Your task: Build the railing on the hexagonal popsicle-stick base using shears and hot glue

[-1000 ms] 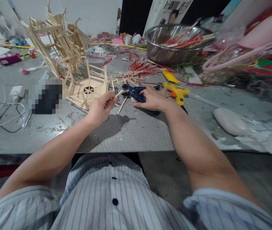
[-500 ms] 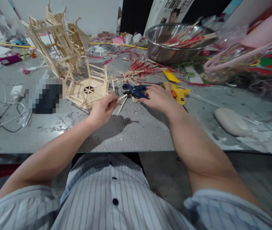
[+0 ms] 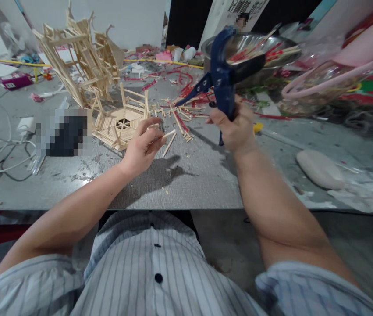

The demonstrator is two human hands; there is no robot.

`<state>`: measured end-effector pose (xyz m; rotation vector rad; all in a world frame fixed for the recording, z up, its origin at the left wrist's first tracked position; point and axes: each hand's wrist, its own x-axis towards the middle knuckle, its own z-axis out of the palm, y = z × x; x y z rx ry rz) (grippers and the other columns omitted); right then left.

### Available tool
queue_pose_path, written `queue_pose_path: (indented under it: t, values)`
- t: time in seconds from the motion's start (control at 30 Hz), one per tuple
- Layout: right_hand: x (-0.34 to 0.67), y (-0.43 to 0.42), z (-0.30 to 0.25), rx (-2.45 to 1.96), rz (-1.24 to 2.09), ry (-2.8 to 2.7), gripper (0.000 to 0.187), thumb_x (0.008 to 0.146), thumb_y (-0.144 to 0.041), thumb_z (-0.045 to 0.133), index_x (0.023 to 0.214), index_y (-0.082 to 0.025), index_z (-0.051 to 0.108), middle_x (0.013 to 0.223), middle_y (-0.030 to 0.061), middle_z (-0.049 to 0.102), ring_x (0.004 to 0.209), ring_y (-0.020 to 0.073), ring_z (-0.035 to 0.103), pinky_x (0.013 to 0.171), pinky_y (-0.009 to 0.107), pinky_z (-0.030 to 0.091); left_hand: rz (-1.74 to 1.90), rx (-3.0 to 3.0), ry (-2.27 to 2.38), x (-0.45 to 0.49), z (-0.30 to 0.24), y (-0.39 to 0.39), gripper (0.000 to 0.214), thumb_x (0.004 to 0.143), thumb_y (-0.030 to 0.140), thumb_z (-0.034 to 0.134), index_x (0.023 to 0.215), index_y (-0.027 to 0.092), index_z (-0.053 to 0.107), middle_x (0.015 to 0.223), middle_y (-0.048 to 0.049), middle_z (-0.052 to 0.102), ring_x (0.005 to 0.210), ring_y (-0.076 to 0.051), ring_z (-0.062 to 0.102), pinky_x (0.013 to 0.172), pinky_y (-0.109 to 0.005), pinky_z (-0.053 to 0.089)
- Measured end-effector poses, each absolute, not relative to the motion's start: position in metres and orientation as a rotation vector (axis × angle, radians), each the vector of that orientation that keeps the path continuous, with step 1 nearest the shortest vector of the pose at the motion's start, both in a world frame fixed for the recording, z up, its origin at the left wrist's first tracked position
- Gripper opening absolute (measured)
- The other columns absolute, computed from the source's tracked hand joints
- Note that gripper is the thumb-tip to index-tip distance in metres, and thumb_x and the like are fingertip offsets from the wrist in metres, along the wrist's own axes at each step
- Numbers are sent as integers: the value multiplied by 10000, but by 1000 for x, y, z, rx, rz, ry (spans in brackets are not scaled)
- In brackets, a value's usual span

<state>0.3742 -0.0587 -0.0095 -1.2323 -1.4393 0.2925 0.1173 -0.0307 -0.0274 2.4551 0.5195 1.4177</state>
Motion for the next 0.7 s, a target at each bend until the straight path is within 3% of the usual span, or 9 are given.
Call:
queue_pose_path:
  t: [0.13,0.27,0.4,0.5,0.57,0.7]
  values:
    - [361,-72,-4,-1025,468,-1470,238,730,-424,742,707,-216,629,709,13,630,587,148,580,602,331,461,1453,2464,558,117,-28,-28,245,982,412,466,941,210,598,1417,-134,486,1248,-234,565,881,-339,539]
    - [358,-77,-3,-869,746,-1591,191,730,-354,722,632,-214,637,597,-5,628,520,137,579,528,298,444,1461,2464,582,115,-29,-24,243,978,413,471,944,216,608,1450,-143,494,1344,-262,502,929,-375,531]
    - [356,-79,-2,-837,800,-1636,312,702,-383,737,520,-214,548,570,-9,615,496,135,573,492,293,436,1367,2512,492,114,-27,-23,172,961,310,515,911,187,625,1285,-173,616,1149,-222,643,829,-328,554]
    - [349,-80,-4,-824,793,-1546,283,679,-386,750,569,-220,549,649,-4,637,544,136,591,528,303,475,1338,2532,471,114,-23,-26,122,937,250,555,884,170,631,1096,-137,669,964,-169,680,806,-300,552]
    - [341,-80,-7,-822,860,-1464,222,652,-381,761,684,-240,592,784,2,677,632,157,638,608,334,529,1342,2513,479,115,-21,-29,116,930,226,562,856,165,627,1022,-110,669,938,-156,671,824,-294,546]
    - [328,-80,-10,-771,1136,-1403,310,571,-365,789,807,-300,599,1014,-13,702,1012,238,668,860,431,559,1293,2432,467,119,-22,-34,203,951,276,538,803,155,606,970,-103,648,896,-151,657,791,-286,547]
